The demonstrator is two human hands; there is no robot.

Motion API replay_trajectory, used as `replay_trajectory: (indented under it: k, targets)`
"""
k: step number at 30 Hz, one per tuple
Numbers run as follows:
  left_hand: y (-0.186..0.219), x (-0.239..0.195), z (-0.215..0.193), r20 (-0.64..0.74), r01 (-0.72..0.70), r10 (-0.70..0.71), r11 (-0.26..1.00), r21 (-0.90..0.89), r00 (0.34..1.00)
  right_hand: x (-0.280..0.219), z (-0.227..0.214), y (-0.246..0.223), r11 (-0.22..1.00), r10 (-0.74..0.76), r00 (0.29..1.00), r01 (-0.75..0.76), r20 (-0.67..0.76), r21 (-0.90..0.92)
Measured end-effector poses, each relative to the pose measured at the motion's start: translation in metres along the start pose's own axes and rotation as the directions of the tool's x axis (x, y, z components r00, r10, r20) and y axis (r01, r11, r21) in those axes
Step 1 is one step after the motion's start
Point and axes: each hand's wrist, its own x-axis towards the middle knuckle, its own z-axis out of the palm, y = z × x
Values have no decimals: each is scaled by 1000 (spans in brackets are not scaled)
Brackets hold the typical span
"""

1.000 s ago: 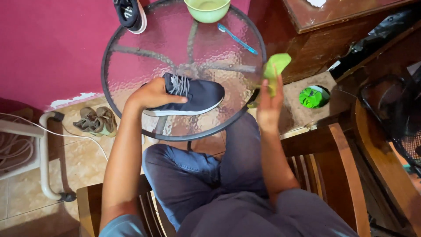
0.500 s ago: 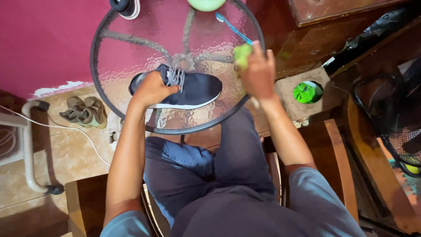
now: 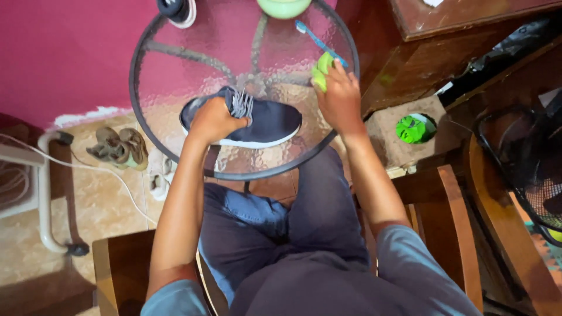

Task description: The person cleans a dark-colored sneaker placed on a glass table. They first untie the laces, then scrub the shoe with a toothbrush, and finally wipe it with a green cloth. The shoe remains on the table throughout the process.

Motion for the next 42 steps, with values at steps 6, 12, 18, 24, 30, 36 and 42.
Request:
replay_trajectory:
  k: [6, 12, 18, 24, 30, 36, 42]
  targets:
    - [-2, 0, -2, 25, 8, -8, 1000, -3, 1000, 26, -71, -66, 867, -26, 999, 1, 43, 498]
    - [2, -6, -10, 14, -107, 108, 990, -88, 994, 5, -12, -32, 994, -10, 1000, 8, 15, 110]
    - [-9, 10, -28, 50, -289, 297, 950, -117, 954, -13, -46, -48, 508, 375, 733, -675, 567, 535]
    - [12, 1, -47, 20, -254, 259, 960, -120, 966, -36, -45, -94, 685, -39, 959, -178, 279, 706]
    - [2, 13, -10, -176, -53, -10, 935, -350, 984, -35, -57, -89, 658, -122, 980, -40, 160, 752]
    - [-48, 43, 38, -537, -492, 320, 844, -213, 781, -26, -61, -82, 178, 46, 895, -445, 444, 878]
    - [-56, 47, 49, -638, -626, 309, 695, -354, 705, 21, -38, -133, -80, 429, 722, -568, 543, 819]
